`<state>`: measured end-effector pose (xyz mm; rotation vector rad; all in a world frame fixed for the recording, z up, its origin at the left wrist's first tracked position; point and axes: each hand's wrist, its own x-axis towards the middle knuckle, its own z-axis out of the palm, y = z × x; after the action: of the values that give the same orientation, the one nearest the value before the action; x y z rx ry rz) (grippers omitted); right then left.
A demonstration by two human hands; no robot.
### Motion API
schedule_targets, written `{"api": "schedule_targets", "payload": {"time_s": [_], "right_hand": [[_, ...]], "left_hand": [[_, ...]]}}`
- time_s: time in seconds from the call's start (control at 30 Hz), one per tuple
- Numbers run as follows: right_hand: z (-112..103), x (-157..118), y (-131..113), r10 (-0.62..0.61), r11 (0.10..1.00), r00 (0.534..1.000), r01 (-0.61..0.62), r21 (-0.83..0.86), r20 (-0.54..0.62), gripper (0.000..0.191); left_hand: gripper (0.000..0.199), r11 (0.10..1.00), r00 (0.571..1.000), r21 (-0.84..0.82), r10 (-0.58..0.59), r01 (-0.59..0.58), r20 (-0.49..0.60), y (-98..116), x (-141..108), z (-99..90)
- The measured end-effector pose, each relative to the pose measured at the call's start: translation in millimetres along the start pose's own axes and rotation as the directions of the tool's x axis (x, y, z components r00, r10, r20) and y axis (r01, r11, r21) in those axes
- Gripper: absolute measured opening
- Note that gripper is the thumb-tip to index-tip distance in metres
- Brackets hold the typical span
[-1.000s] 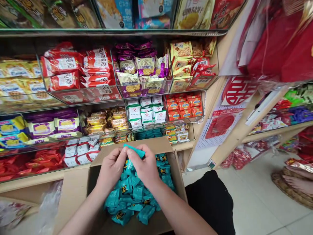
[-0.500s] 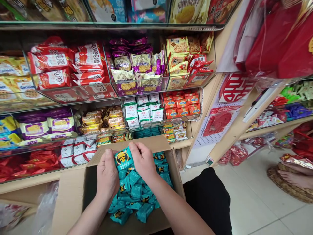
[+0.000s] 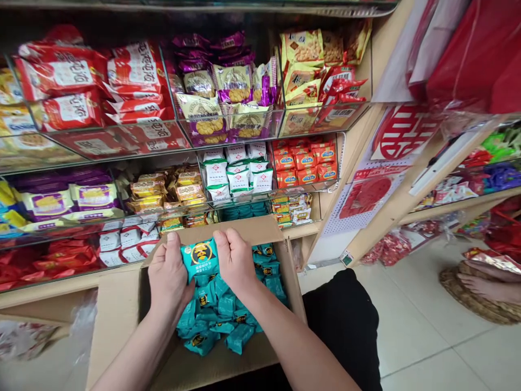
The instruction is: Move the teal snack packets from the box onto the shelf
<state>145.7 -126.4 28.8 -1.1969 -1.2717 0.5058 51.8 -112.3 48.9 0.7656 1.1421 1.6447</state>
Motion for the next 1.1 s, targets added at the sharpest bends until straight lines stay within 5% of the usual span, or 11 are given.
{"api": "schedule_targets", "payload": {"time_s": [0.17, 0.27, 0.43, 0.5, 0.57, 0.63, 0.7, 0.77, 0.8, 0.93, 1.1], "right_hand": [[-0.9, 5.1, 8.2, 0.034, 0.999, 0.996, -0.035, -0.010, -0.082, 0.035], [2.2, 0.7, 13.5, 0.194, 0.957, 0.977, -0.169, 0.235, -0.090, 0.036], [20.1, -31.4, 16.3, 0.386, 0.540, 0.900, -0.397, 0.742, 0.201, 0.035], [20.5, -39.4, 18.6, 0.409, 0.500, 0.885, -0.423, 0.756, 0.224, 0.030], [8.7, -35.6, 24.6, 0.442, 0.605, 0.886, -0.411, 0.682, 0.141, 0.024], [-15.2, -18.9, 34.2, 0.391, 0.808, 0.920, -0.354, 0.471, 0.022, 0.024], [-44.0, 7.1, 45.6, 0.220, 0.971, 0.974, -0.213, 0.112, -0.054, 0.025], [-67.7, 36.7, 57.1, 0.020, 0.963, 1.000, -0.015, -0.269, 0.017, 0.026], [-75.4, 51.0, 62.8, -0.034, 0.904, 0.994, 0.076, -0.421, 0.107, 0.026], [-75.4, 97.5, 89.2, 0.207, 0.565, 0.858, 0.288, -0.773, 0.471, 0.029], [-38.6, 133.5, 140.4, 0.497, 0.418, 0.674, 0.365, -0.832, 0.546, 0.031]], "left_hand": [[0.040, 0.999, 1.000, 0.028, -0.018, 0.018, -0.020, -4.1, 3.6, 5.1], [0.039, 0.997, 0.997, 0.042, -0.063, 0.065, -0.037, -4.1, 3.4, 9.8], [0.041, 0.997, 0.994, 0.046, -0.050, 0.055, -0.097, -22.1, -1.0, 10.1], [0.039, 0.993, 1.000, 0.117, -0.029, 0.028, 0.002, -33.6, -1.5, 5.8], [0.032, 0.960, 0.983, 0.267, 0.034, -0.081, 0.178, -41.2, 4.2, -0.5], [0.025, 0.821, 0.890, 0.451, 0.145, -0.352, 0.432, -43.2, 19.2, -6.7], [0.038, 0.522, 0.671, 0.516, 0.158, -0.679, 0.724, -42.0, 41.7, -10.2], [0.061, 0.258, 0.482, 0.473, -0.035, -0.842, 0.876, -42.2, 65.6, -9.9], [0.066, 0.183, 0.430, 0.457, -0.169, -0.870, 0.887, -43.6, 76.0, -8.5], [0.063, 0.093, 0.373, 0.483, -0.516, -0.870, 0.771, -53.6, 98.1, -1.4], [0.063, 0.118, 0.377, 0.490, -0.493, -0.864, 0.784, -60.9, 98.3, -0.4]]}}
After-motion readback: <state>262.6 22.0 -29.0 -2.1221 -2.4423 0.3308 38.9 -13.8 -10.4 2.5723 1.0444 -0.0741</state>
